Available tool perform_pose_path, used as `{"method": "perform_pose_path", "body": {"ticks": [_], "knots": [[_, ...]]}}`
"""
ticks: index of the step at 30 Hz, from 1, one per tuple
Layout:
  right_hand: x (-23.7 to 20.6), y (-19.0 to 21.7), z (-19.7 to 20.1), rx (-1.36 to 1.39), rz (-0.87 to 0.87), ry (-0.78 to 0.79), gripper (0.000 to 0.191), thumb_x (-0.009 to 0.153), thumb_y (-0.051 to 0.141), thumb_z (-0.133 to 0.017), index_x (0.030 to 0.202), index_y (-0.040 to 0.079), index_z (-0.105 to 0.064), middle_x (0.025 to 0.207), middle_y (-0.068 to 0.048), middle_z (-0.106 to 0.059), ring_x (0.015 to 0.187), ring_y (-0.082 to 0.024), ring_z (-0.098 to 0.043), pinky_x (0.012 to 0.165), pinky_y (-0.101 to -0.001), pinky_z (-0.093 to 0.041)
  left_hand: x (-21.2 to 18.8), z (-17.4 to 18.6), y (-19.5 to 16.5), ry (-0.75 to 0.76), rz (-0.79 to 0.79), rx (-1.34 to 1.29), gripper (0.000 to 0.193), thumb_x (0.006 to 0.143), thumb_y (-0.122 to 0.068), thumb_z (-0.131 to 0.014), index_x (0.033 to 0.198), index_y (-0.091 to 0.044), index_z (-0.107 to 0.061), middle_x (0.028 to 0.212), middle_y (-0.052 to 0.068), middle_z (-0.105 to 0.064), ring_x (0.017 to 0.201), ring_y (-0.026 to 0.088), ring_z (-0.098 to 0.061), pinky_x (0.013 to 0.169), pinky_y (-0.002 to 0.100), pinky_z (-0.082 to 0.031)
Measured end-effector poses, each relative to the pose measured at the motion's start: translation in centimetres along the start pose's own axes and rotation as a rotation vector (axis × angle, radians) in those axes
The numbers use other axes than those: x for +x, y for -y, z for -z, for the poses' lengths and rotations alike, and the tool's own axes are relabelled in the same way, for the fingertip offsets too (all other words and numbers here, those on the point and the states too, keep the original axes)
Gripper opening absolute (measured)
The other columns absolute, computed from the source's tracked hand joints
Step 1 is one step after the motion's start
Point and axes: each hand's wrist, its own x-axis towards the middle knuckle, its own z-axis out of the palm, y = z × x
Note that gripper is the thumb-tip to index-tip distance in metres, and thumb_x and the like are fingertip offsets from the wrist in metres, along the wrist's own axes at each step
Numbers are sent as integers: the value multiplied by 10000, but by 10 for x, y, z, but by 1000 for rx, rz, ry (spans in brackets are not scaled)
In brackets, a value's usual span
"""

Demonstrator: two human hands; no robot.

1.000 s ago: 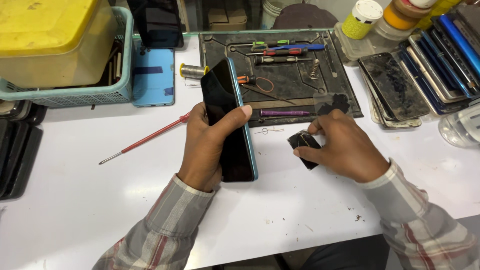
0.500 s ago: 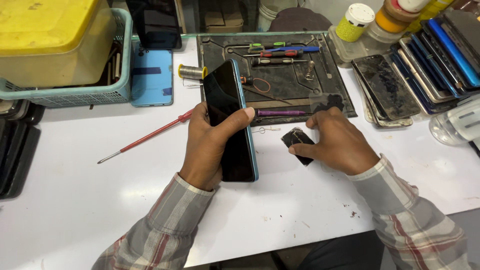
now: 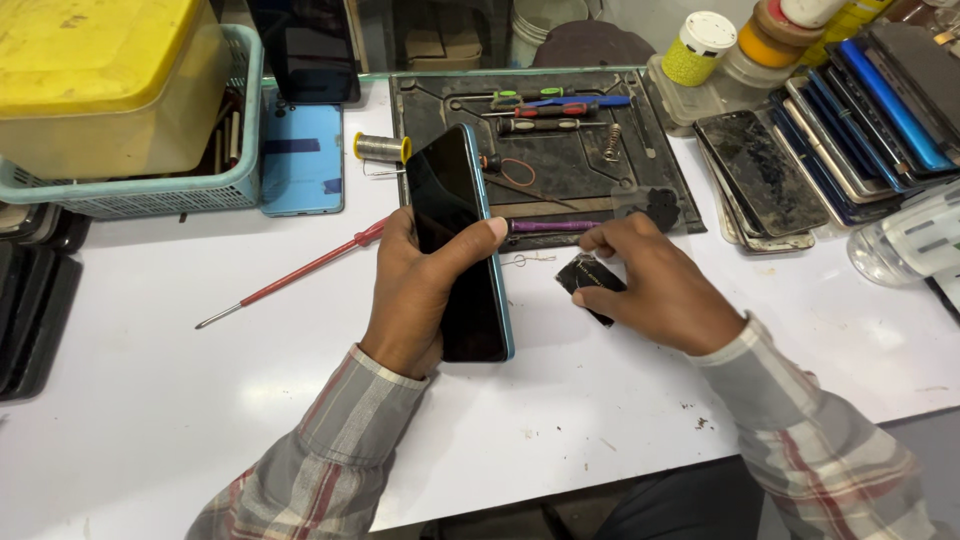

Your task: The person holds a blue smartphone and uses a black prying tool to separate the back cover from the frame. They work the tool along the edges, then lift the back cover to reveal the internal battery and components. The person continues to pry and separate the cover further.

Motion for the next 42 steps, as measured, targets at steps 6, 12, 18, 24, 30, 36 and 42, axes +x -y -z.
{"method": "perform_pose_path", "body": {"ticks": [6, 12, 18, 24, 30, 36, 42], "knots": [[12, -3, 23, -90, 337, 253, 731, 686, 137, -852, 1347, 95, -544, 1284, -73, -552, 1139, -261, -590, 893, -390, -559, 4, 2, 0, 10, -3, -22, 544, 739, -202, -819, 1168, 12, -562, 998, 76, -663, 839, 134, -660, 725, 280, -571], [33, 22, 33, -361, -1, 513, 695, 761, 174, -863, 1340, 170, -479, 1188, -31, -581, 1164, -211, -585, 954, -394, -560, 6, 2, -1, 10, 20, -8, 526, 745, -198, -816, 1153, 16, -560, 966, 80, -650, 799, 140, -646, 676, 290, -565], [30, 36, 37, -392, 141, 459, 701, 721, 168, -877, 1308, 177, -493, 1207, -15, -567, 1168, -206, -566, 954, -384, -531, 9, 4, 3, 25, 30, -7, 490, 755, -208, -816, 1114, 7, -561, 931, 75, -637, 771, 132, -629, 646, 283, -551], [39, 31, 34, -360, 81, 517, 718, 679, 170, -917, 1277, 155, -519, 1175, -27, -579, 1158, -212, -567, 958, -370, -515, 7, 4, 2, 48, 27, -36, 473, 761, -209, -813, 1103, -6, -557, 931, 56, -636, 786, 120, -623, 659, 273, -545], [32, 12, 30, -459, 266, 404, 403, 751, 264, -885, 1066, 146, -664, 1057, -41, -596, 1080, -206, -557, 926, -359, -493, 6, 4, -2, 27, 19, -58, 501, 750, -190, -817, 1135, 4, -561, 975, 64, -658, 831, 129, -647, 716, 283, -563], [-14, 1, 14, 297, 196, -121, 203, 922, 134, -753, 991, 23, -598, 861, -141, -643, 655, -216, -606, 544, -320, -490, 6, 6, -1, -18, -22, -27, 507, 751, -192, -831, 1139, 13, -576, 992, 82, -663, 838, 140, -661, 731, 291, -581], [-44, 34, -38, 876, 198, -424, 174, 965, 77, -632, 1036, 20, -483, 927, -124, -723, 757, -157, -768, 547, -238, -620, 5, 6, 3, -66, -170, 113, 408, 791, -179, -850, 1012, 56, -601, 908, 120, -684, 738, 155, -660, 663, 283, -574]]}}
